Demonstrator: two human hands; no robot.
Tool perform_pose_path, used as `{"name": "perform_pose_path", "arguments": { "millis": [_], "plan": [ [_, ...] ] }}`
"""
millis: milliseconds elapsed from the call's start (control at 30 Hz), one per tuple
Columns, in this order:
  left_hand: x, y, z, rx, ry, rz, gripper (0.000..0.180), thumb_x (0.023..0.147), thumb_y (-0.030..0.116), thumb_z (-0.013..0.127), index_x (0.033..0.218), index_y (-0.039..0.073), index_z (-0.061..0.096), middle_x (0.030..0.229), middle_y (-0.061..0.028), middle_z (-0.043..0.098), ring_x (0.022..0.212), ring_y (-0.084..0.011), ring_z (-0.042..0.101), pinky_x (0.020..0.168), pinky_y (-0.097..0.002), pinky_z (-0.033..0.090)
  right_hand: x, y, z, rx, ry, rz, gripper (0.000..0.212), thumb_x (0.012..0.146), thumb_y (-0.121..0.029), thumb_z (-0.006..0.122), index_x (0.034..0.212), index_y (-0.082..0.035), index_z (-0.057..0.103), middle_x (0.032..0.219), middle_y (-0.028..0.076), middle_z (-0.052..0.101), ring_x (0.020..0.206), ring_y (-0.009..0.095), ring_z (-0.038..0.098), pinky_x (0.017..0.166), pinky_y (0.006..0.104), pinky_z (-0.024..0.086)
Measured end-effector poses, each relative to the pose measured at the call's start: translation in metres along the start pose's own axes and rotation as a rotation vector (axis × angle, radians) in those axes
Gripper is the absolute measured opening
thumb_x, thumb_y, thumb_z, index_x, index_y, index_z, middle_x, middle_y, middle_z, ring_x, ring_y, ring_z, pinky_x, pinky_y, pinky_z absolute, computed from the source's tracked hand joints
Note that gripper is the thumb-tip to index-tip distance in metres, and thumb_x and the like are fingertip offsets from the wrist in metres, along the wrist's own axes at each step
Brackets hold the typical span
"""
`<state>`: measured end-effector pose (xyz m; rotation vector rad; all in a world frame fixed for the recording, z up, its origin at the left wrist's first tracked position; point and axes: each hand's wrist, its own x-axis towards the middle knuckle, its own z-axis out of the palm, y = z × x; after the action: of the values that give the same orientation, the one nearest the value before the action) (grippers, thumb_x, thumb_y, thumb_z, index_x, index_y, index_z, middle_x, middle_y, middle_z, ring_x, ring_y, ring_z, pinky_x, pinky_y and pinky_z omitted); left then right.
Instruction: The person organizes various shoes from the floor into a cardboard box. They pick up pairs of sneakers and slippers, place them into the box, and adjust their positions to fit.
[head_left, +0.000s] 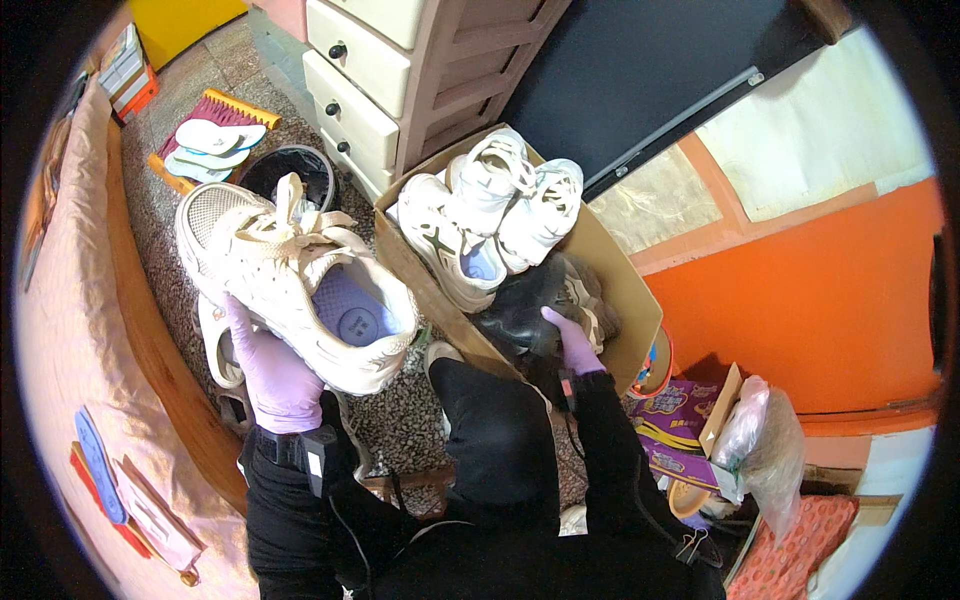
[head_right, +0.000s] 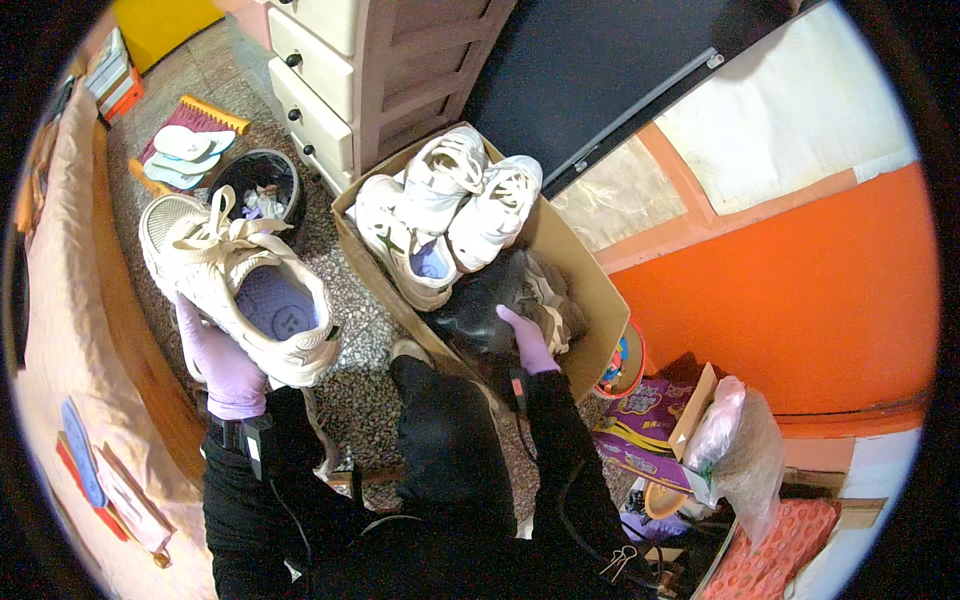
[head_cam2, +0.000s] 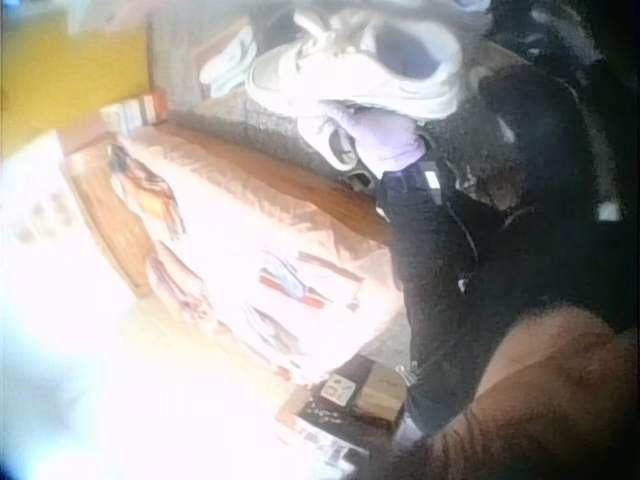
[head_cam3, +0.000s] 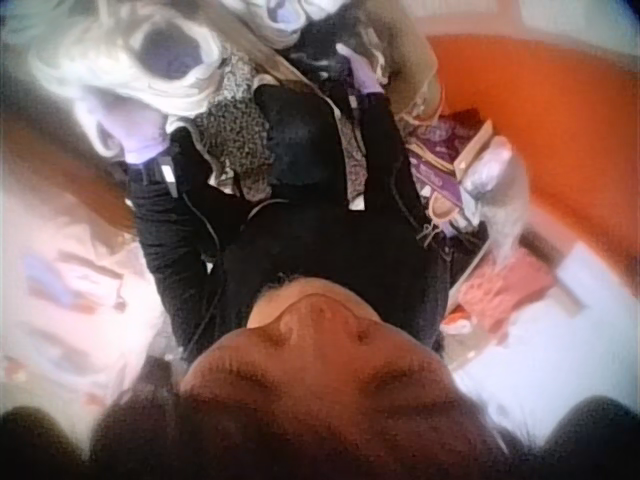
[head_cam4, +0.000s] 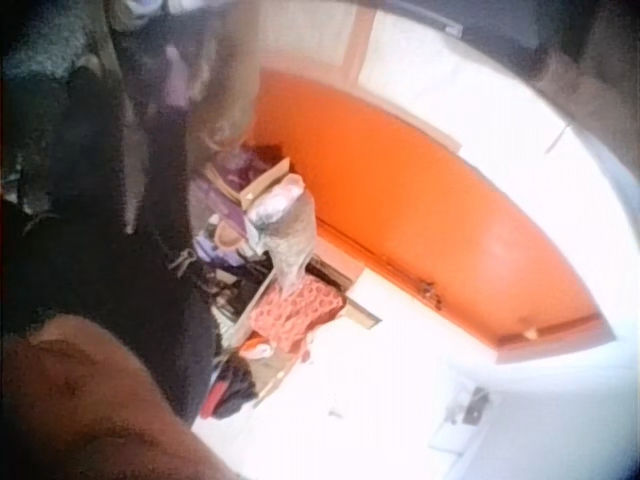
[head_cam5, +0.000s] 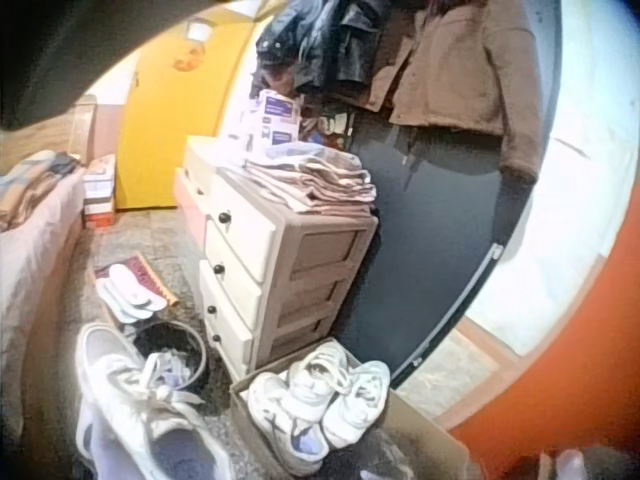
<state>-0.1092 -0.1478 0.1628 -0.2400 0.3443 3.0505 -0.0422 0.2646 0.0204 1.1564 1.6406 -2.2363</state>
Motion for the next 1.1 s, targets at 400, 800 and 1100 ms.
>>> {"name": "perform_pose_path", "arguments": {
  "millis": [400, 800, 1100],
  "plan": [
    [-0.004, -0.003, 0.001, 0.017, -0.045, 0.012, 0.062, 0.099, 0.049, 0.045, 0.144, 0.006, 0.041, 0.141, -0.0127, 0.049, 0.128, -0.0310, 0.047, 0.112, -0.0465, 0.034, -0.068, 0.004, -0.035, 0.446, 0.018, -0.264, 0.054, 0.095, -0.043, 0.055, 0.134, -0.006, 0.051, 0.130, 0.012, 0.060, 0.112, 0.029, 0.061, 0.097, 0.0428, 0.049],
    [-0.006, 0.003, -0.011, 0.055, -0.037, 0.009, 0.063, 0.098, 0.049, 0.051, 0.143, 0.006, 0.043, 0.143, -0.0138, 0.049, 0.129, -0.0323, 0.046, 0.113, -0.0482, 0.033, -0.066, -0.007, -0.020, 0.615, -0.334, -0.143, 0.072, 0.085, -0.059, 0.045, 0.133, -0.005, 0.052, 0.127, 0.019, 0.058, 0.108, 0.027, 0.059, 0.087, 0.0349, 0.048],
    [-0.007, 0.004, -0.013, 0.087, -0.015, 0.027, 0.064, 0.098, 0.052, 0.048, 0.144, 0.008, 0.043, 0.145, -0.0125, 0.047, 0.131, -0.0320, 0.044, 0.114, -0.0481, 0.031, 0.039, 0.014, 0.004, 0.645, -0.488, 0.025, 0.087, 0.090, -0.068, 0.045, 0.140, 0.002, 0.042, 0.140, 0.029, 0.045, 0.132, 0.040, 0.044, 0.106, 0.0477, 0.043]
  ]
}}
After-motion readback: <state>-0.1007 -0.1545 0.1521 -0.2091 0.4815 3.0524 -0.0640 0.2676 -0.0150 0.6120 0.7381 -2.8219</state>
